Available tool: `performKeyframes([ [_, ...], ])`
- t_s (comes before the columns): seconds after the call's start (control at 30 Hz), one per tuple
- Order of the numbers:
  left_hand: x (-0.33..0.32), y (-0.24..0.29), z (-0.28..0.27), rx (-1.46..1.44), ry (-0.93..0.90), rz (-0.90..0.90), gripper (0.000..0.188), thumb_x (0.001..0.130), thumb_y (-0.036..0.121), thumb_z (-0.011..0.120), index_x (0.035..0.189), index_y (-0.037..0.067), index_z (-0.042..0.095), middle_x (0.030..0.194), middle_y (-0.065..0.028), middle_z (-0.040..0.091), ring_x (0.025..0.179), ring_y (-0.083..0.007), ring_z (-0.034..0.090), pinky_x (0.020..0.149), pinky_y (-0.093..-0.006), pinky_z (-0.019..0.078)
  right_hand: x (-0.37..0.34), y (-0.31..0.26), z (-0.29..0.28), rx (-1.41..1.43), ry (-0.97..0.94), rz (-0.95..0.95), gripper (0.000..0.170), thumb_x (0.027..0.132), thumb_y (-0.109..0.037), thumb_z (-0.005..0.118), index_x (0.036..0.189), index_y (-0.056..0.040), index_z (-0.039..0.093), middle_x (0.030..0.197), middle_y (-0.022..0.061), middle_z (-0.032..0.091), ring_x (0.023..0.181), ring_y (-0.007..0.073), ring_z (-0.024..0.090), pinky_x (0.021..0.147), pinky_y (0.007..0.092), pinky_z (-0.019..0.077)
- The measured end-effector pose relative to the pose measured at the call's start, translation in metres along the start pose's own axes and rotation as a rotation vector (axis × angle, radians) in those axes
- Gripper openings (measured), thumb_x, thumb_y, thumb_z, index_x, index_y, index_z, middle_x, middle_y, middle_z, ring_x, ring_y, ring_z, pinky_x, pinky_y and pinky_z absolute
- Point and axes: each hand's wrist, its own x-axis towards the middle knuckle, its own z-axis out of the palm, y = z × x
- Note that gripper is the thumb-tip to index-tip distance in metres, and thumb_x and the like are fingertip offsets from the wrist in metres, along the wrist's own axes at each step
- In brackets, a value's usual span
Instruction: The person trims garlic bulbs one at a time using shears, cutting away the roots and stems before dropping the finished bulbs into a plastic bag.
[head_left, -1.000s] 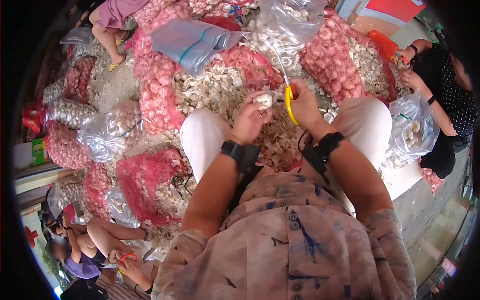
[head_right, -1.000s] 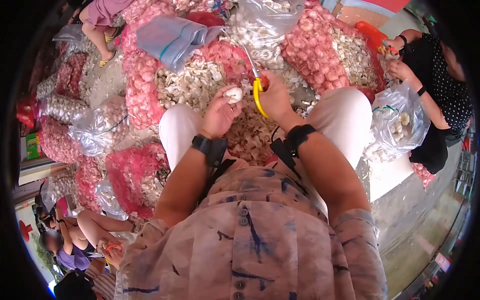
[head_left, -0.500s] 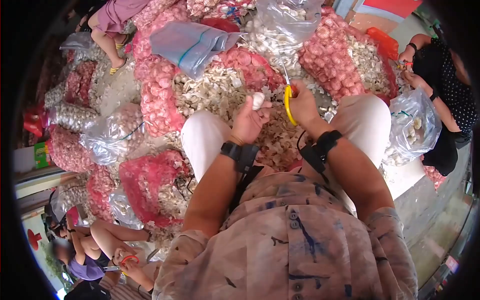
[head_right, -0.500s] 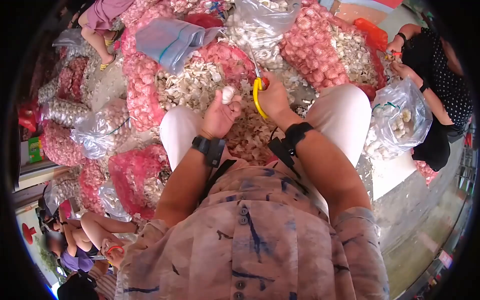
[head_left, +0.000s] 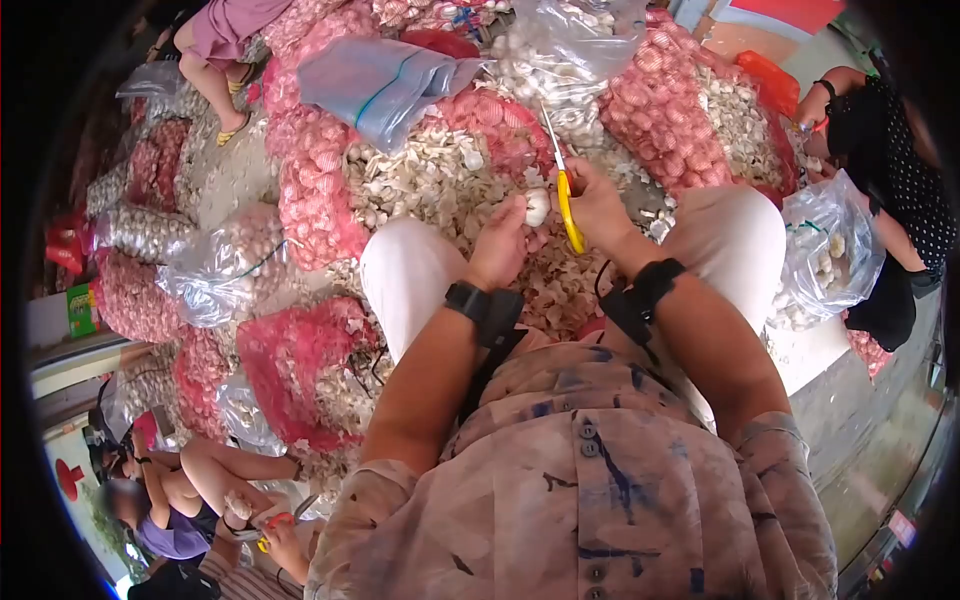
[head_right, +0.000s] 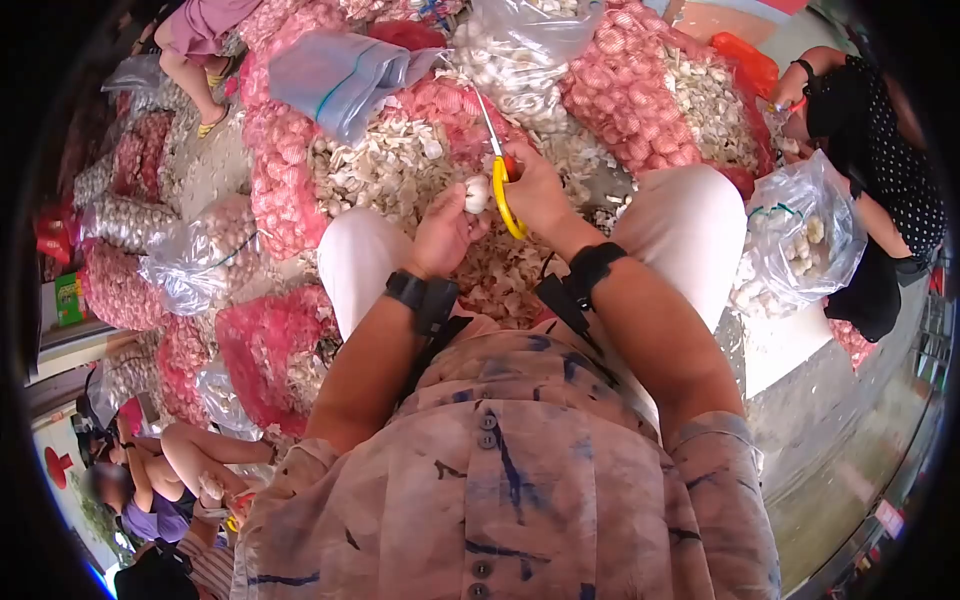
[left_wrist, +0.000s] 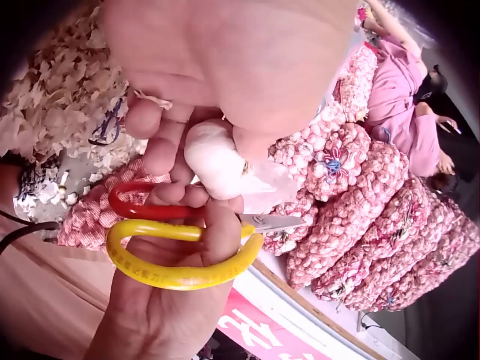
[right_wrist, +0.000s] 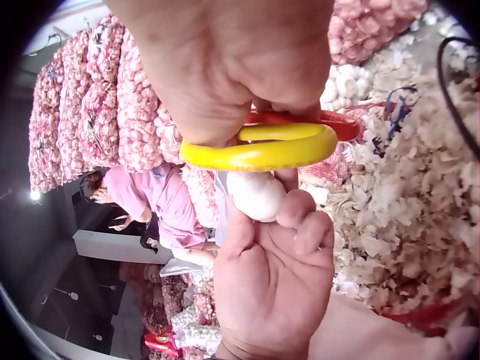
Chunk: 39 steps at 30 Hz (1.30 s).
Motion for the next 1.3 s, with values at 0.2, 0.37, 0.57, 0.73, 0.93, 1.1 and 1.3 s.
performKeyframes([
  [0.2,0.002,-0.004,0.016,-0.098,0.199,0.071,0.033,0.105,0.025,0.045,0.131,0.006,0.051,0.11,-0.0083,0.065,0.093,-0.0187,0.065,0.074,-0.0303,0.0529,-0.005,-0.005,0.007,0.022,0.017,0.002,0.039,0.083,-0.002,0.075,0.115,-0.0029,0.053,0.088,0.0043,0.061,0.076,0.0106,0.061,0.064,0.0253,0.0532],
  [0.37,-0.001,-0.006,0.022,0.178,0.196,0.184,0.033,0.104,0.017,0.047,0.135,0.008,0.047,0.118,-0.0087,0.061,0.095,-0.0189,0.065,0.078,-0.0313,0.0539,-0.005,-0.004,0.007,0.036,0.009,0.02,0.042,0.082,-0.002,0.075,0.116,-0.0017,0.051,0.089,0.0054,0.061,0.076,0.0117,0.062,0.061,0.0265,0.0546],
  [0.57,-0.001,-0.004,0.017,0.576,0.221,0.212,0.04,0.097,0.006,0.056,0.136,0.008,0.047,0.122,-0.0066,0.058,0.099,-0.0131,0.06,0.082,-0.0275,0.0522,-0.01,-0.019,0.005,0.098,0.013,0.111,0.042,0.081,-0.002,0.075,0.117,-0.0024,0.053,0.094,0.0051,0.061,0.078,0.0116,0.06,0.066,0.0266,0.0518],
  [0.73,-0.004,-0.001,0.018,0.579,0.195,0.193,0.042,0.094,0.003,0.059,0.135,0.01,0.049,0.119,-0.0045,0.06,0.099,-0.0116,0.059,0.084,-0.0252,0.0499,-0.006,-0.013,0.004,0.128,0.042,0.147,0.039,0.081,0.0,0.073,0.115,-0.0033,0.055,0.095,0.0043,0.062,0.08,0.0114,0.06,0.068,0.0259,0.05],
  [0.93,-0.001,-0.005,0.011,0.197,0.053,0.143,0.041,0.097,0.009,0.057,0.137,0.006,0.048,0.115,-0.006,0.062,0.094,-0.0137,0.061,0.079,-0.0266,0.0499,-0.006,-0.014,0.001,0.253,0.068,0.197,0.037,0.077,-0.003,0.077,0.109,-0.0018,0.059,0.086,0.0051,0.065,0.072,0.0113,0.059,0.062,0.0273,0.0496],
  [1.1,-0.002,-0.003,0.013,-0.123,-0.045,0.143,0.04,0.101,0.016,0.052,0.139,0.005,0.046,0.118,-0.0089,0.062,0.092,-0.0163,0.062,0.084,-0.0292,0.0516,-0.001,0.0,-0.005,0.02,0.136,0.134,0.037,0.077,0.002,0.072,0.111,-0.0008,0.059,0.086,0.005,0.065,0.07,0.0115,0.059,0.058,0.0269,0.0487],
  [1.3,-0.003,0.006,0.015,-0.144,-0.033,0.182,0.04,0.102,0.017,0.049,0.14,0.006,0.045,0.124,-0.01,0.06,0.097,-0.0199,0.064,0.084,-0.0307,0.0527,-0.005,-0.01,-0.001,0.235,0.117,0.059,0.039,0.082,0.0,0.071,0.117,-0.002,0.055,0.089,0.0043,0.063,0.074,0.0119,0.06,0.062,0.026,0.0502],
])
